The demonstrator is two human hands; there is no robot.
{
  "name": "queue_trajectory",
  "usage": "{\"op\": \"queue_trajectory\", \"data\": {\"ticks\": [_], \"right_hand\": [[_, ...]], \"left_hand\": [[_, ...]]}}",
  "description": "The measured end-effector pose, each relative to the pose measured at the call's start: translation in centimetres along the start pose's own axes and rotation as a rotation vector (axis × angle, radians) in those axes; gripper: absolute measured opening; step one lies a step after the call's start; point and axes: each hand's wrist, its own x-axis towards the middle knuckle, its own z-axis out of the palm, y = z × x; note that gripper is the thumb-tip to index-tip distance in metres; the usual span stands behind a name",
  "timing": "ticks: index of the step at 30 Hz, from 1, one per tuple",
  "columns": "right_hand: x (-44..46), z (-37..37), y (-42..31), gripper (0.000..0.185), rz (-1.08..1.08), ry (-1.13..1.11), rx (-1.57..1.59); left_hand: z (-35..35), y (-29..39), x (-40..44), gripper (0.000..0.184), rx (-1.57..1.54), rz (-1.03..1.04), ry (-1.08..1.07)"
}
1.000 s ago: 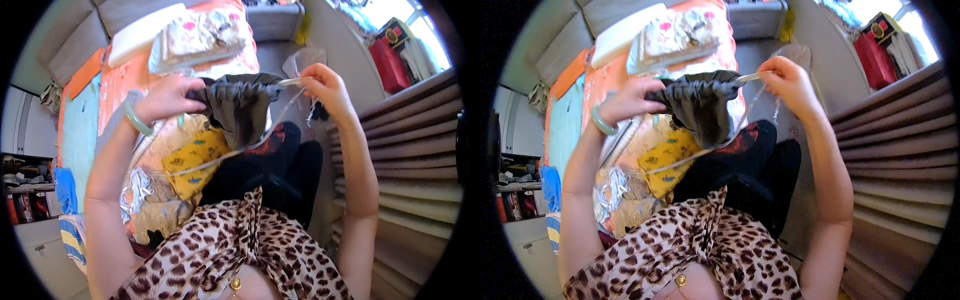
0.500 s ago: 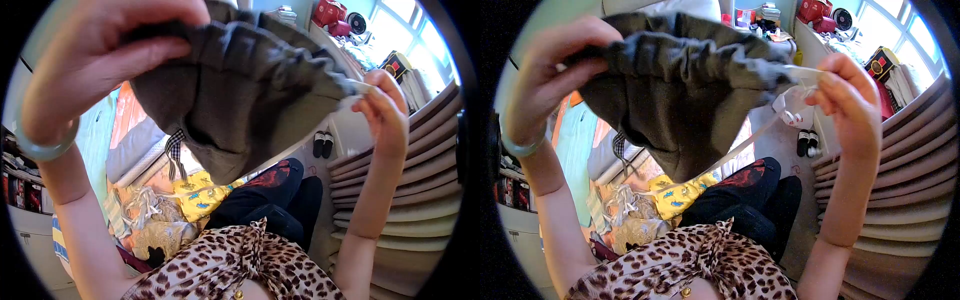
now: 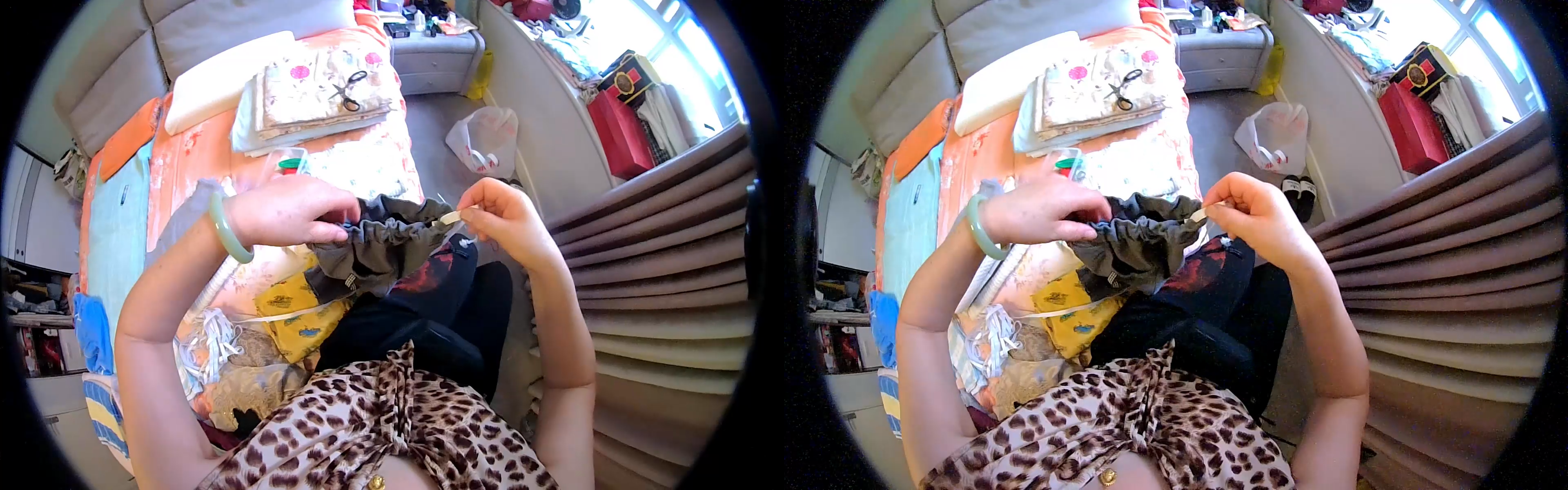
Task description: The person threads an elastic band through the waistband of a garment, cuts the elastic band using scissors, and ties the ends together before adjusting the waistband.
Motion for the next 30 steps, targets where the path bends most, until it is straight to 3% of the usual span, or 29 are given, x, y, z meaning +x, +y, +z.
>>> {"op": "queue_trajectory", "data": {"ticks": [3,6,9,12,17,21,24,30], "right_hand": [[0.2,0.3,0.9,0.008,0.025,-0.033,0.064],[0.3,1.1,0.8,0.008,0.033,-0.045,0.099],[0.6,1.1,0.9,0.007,0.022,-0.072,0.179],[0.0,0.7,0.9,0.008,0.026,-0.034,0.131],[0.0,0.4,3.5,0.009,0.096,-0.079,0.166],[0.9,1.7,5.4,0.012,0.126,-0.126,0.318],[1.1,1.7,6.8,0.015,0.132,-0.162,0.476],[0.3,2.3,9.3,0.020,0.193,-0.179,0.516]], "left_hand": [[0.9,1.0,1.8,0.038,0.152,0.174,0.261],[3.7,3.0,4.8,0.040,0.076,0.287,0.555],[5.6,1.6,8.2,0.034,-0.087,0.380,0.525],[5.4,1.6,8.3,0.027,-0.491,0.146,0.083],[6.9,0.9,8.3,0.017,-0.630,0.061,0.026],[8.3,-0.5,8.1,0.013,-0.629,0.165,0.109],[8.9,-0.8,6.9,0.011,-1.041,-0.118,0.062],[9.9,-2.3,3.6,0.013,-1.199,-0.167,0.019]]}}
